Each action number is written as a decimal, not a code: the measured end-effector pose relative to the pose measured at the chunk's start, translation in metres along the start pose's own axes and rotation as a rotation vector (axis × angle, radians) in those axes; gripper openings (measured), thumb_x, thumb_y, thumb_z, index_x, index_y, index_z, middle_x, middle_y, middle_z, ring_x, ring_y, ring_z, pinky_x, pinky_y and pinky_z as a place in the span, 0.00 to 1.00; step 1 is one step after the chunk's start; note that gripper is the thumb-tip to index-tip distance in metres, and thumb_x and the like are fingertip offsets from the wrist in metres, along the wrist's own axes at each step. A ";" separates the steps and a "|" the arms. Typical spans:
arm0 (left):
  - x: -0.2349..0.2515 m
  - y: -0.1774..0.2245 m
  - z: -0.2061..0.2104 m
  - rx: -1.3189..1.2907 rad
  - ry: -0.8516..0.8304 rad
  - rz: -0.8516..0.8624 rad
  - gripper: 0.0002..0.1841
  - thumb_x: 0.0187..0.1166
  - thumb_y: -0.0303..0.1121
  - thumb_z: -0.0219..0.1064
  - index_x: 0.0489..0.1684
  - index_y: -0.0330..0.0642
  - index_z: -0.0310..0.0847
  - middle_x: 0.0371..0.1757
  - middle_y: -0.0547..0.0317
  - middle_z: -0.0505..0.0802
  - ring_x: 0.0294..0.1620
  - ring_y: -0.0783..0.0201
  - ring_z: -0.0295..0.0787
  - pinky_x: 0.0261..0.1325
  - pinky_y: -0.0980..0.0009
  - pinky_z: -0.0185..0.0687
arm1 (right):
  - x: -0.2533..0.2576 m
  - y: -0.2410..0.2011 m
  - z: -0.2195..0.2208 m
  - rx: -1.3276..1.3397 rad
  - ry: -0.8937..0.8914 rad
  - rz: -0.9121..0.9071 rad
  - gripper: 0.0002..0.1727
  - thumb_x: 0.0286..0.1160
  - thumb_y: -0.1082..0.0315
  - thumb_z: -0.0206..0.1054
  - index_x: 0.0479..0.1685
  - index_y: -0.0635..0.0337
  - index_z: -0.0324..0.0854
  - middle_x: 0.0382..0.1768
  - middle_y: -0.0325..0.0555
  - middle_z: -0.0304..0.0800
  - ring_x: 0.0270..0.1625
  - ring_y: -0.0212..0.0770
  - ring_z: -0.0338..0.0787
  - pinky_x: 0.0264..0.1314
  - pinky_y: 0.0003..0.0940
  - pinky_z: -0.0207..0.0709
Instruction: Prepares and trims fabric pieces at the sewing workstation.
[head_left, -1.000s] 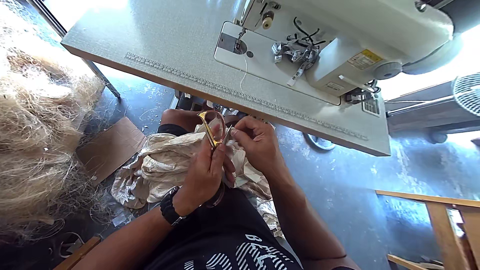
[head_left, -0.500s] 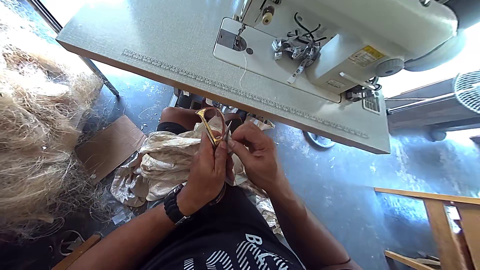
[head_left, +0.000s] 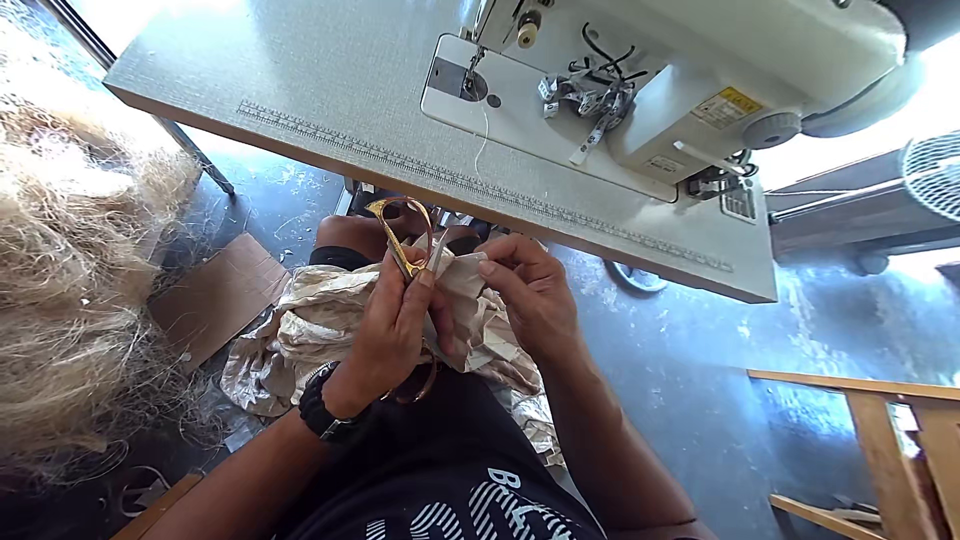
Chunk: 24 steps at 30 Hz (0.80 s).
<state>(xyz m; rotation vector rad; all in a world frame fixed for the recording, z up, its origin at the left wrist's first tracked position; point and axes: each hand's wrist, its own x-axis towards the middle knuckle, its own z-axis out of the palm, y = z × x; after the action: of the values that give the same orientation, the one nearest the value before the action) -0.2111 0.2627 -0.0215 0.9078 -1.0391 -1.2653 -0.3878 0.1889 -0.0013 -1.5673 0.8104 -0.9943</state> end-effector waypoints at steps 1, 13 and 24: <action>0.000 0.000 0.000 0.008 0.008 -0.005 0.12 0.96 0.34 0.39 0.66 0.42 0.62 0.27 0.52 0.86 0.21 0.55 0.90 0.24 0.62 0.93 | 0.000 -0.001 0.001 -0.034 -0.002 -0.015 0.05 0.80 0.74 0.63 0.45 0.57 0.84 0.42 0.40 0.88 0.36 0.30 0.86 0.39 0.24 0.84; 0.001 -0.006 0.015 0.160 0.158 -0.053 0.07 0.92 0.34 0.55 0.58 0.42 0.69 0.20 0.57 0.85 0.16 0.60 0.86 0.22 0.65 0.90 | 0.000 -0.013 0.019 -0.179 0.035 0.058 0.04 0.75 0.75 0.64 0.42 0.57 0.79 0.37 0.40 0.88 0.30 0.30 0.85 0.30 0.22 0.81; 0.008 0.007 -0.015 0.202 -0.025 -0.095 0.08 0.92 0.34 0.55 0.58 0.41 0.70 0.20 0.56 0.85 0.15 0.60 0.86 0.20 0.65 0.90 | 0.004 -0.011 0.006 -0.135 -0.107 0.158 0.04 0.81 0.69 0.68 0.43 0.60 0.86 0.31 0.41 0.89 0.30 0.32 0.86 0.33 0.24 0.82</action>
<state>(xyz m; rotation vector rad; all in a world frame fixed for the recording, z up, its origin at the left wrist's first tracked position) -0.1947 0.2552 -0.0180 1.1089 -1.1709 -1.2685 -0.3802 0.1898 0.0096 -1.6285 0.9267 -0.7482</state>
